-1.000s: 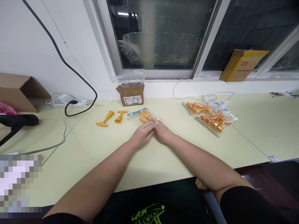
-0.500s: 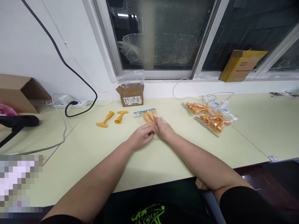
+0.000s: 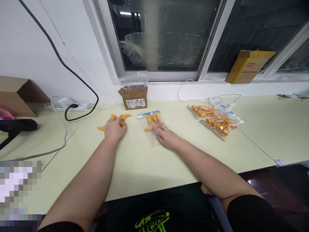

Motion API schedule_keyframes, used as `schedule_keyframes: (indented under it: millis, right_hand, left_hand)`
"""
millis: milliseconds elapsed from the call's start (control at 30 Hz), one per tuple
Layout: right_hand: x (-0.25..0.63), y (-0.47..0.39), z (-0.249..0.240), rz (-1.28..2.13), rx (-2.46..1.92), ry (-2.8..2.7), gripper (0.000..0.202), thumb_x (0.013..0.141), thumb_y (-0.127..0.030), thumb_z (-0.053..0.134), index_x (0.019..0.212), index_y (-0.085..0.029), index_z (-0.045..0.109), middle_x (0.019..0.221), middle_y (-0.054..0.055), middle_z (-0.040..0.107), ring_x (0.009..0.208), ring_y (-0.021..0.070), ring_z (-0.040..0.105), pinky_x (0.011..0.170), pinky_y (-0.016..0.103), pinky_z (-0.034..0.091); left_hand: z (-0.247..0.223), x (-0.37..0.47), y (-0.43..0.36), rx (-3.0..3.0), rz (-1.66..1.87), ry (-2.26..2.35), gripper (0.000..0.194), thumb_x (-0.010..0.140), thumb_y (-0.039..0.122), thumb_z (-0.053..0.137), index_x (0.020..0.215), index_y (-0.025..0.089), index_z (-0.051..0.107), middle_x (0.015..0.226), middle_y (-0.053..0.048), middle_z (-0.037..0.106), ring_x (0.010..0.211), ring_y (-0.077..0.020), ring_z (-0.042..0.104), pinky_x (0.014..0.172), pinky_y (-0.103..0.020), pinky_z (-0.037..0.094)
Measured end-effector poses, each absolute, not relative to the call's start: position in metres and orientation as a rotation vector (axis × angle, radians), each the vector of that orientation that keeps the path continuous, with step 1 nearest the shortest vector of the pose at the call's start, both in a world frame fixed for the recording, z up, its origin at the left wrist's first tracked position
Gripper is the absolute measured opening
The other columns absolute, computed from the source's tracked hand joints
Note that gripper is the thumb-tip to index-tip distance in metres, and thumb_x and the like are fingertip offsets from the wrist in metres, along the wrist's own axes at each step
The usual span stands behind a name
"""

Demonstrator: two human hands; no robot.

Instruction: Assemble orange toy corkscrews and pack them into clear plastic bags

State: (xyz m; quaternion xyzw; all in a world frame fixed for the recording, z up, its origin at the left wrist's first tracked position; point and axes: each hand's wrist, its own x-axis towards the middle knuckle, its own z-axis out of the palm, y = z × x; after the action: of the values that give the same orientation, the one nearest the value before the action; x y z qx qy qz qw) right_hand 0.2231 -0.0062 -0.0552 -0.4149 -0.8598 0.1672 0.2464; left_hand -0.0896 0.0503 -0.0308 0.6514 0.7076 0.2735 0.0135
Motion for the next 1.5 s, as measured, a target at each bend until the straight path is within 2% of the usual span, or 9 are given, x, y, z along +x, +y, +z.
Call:
schedule_keyframes:
  millis: [267, 400, 500, 667, 767, 867, 1000, 1300, 1500]
  right_hand:
    - [0.231, -0.012, -0.044, 0.479, -0.997, -2.4, 0.052, 0.095, -0.012, 0.049, 0.147, -0.019, 0.05, 0.162, 0.016, 0.036, 0.145, 0.0265, 0.045, 0.113, 0.046, 0.046]
    - [0.242, -0.018, -0.026, 0.461, -0.939, -2.272, 0.024, 0.095, -0.014, 0.052, 0.111, -0.018, 0.068, 0.113, 0.011, 0.07, 0.098, 0.0201, 0.068, 0.091, 0.038, 0.057]
    - [0.248, -0.019, -0.017, 0.411, -0.928, -1.977, 0.017, 0.095, -0.023, 0.056, 0.109, -0.02, 0.065, 0.095, 0.005, 0.069, 0.07, 0.0132, 0.063, 0.069, 0.029, 0.056]
    - [0.25, -0.019, -0.01, 0.728, -0.829, -1.568, 0.066, 0.086, -0.044, 0.072, 0.143, -0.028, 0.041, 0.143, 0.014, 0.048, 0.095, 0.0177, 0.068, 0.053, 0.023, 0.055]
    - [0.251, -0.017, -0.008, 1.104, -0.735, -1.556, 0.045, 0.09, -0.052, 0.066, 0.122, -0.022, 0.055, 0.109, 0.007, 0.065, 0.07, 0.0127, 0.066, 0.049, 0.024, 0.054]
    - [0.256, -0.012, -0.004, 1.358, -0.703, -1.452, 0.035, 0.09, -0.053, 0.068, 0.097, -0.02, 0.057, 0.068, -0.005, 0.058, 0.048, 0.0083, 0.054, 0.045, 0.022, 0.05]
    - [0.278, -0.008, 0.006, 1.615, -0.676, -1.219, 0.039, 0.082, -0.051, 0.077, 0.099, -0.022, 0.056, 0.059, -0.009, 0.055, 0.045, 0.0091, 0.053, 0.039, 0.019, 0.044]
    - [0.317, -0.009, 0.014, 1.875, -0.664, -1.576, 0.039, 0.078, -0.038, 0.085, 0.103, -0.014, 0.069, 0.08, 0.006, 0.077, 0.068, 0.0168, 0.075, 0.066, 0.03, 0.063]
    - [0.287, -0.014, 0.008, 1.767, -0.765, -1.71, 0.037, 0.078, -0.033, 0.083, 0.108, -0.013, 0.072, 0.096, 0.009, 0.079, 0.082, 0.0163, 0.077, 0.082, 0.032, 0.063]
  left_hand:
    - [-0.035, -0.092, 0.056, 1.885, 1.062, 2.096, 0.013, 0.077, 0.022, 0.067, 0.09, 0.019, 0.069, 0.096, -0.01, 0.064, 0.096, -0.0305, 0.062, 0.095, -0.051, 0.049]
    - [-0.028, -0.083, 0.056, 1.431, 1.596, 1.788, 0.016, 0.075, 0.025, 0.067, 0.09, 0.02, 0.065, 0.087, -0.004, 0.064, 0.081, -0.0207, 0.064, 0.088, -0.043, 0.054]
    - [-0.02, -0.058, 0.048, 1.095, 1.764, 1.232, 0.018, 0.071, 0.024, 0.069, 0.082, 0.02, 0.056, 0.084, 0.001, 0.061, 0.072, -0.0139, 0.065, 0.083, -0.035, 0.056]
    - [-0.013, -0.006, 0.014, 1.164, 1.395, 0.819, 0.026, 0.07, 0.026, 0.079, 0.083, 0.019, 0.057, 0.094, -0.002, 0.069, 0.073, -0.0133, 0.067, 0.075, -0.031, 0.056]
    - [-0.015, 0.01, -0.003, 1.246, 1.253, 0.773, 0.027, 0.079, 0.035, 0.077, 0.092, 0.02, 0.057, 0.094, -0.003, 0.069, 0.076, -0.0153, 0.067, 0.074, -0.032, 0.056]
    - [-0.017, 0.013, -0.011, 1.46, 1.228, 0.777, 0.035, 0.086, 0.042, 0.071, 0.11, 0.024, 0.054, 0.106, -0.006, 0.068, 0.091, -0.0192, 0.065, 0.078, -0.035, 0.054]
    - [-0.018, 0.015, -0.019, 2.109, 1.17, 1.029, 0.04, 0.08, 0.04, 0.077, 0.111, 0.025, 0.058, 0.115, -0.007, 0.062, 0.106, -0.0245, 0.056, 0.091, -0.041, 0.049]
    - [-0.028, 0.026, -0.016, 2.265, 1.024, 1.369, 0.003, 0.089, 0.022, 0.059, 0.092, 0.023, 0.057, 0.088, -0.001, 0.065, 0.08, -0.0188, 0.061, 0.076, -0.034, 0.048]
    - [-0.028, 0.022, -0.008, 1.956, 1.356, 1.375, 0.007, 0.089, 0.028, 0.062, 0.092, 0.022, 0.058, 0.084, 0.0, 0.064, 0.069, -0.0143, 0.059, 0.065, -0.028, 0.048]
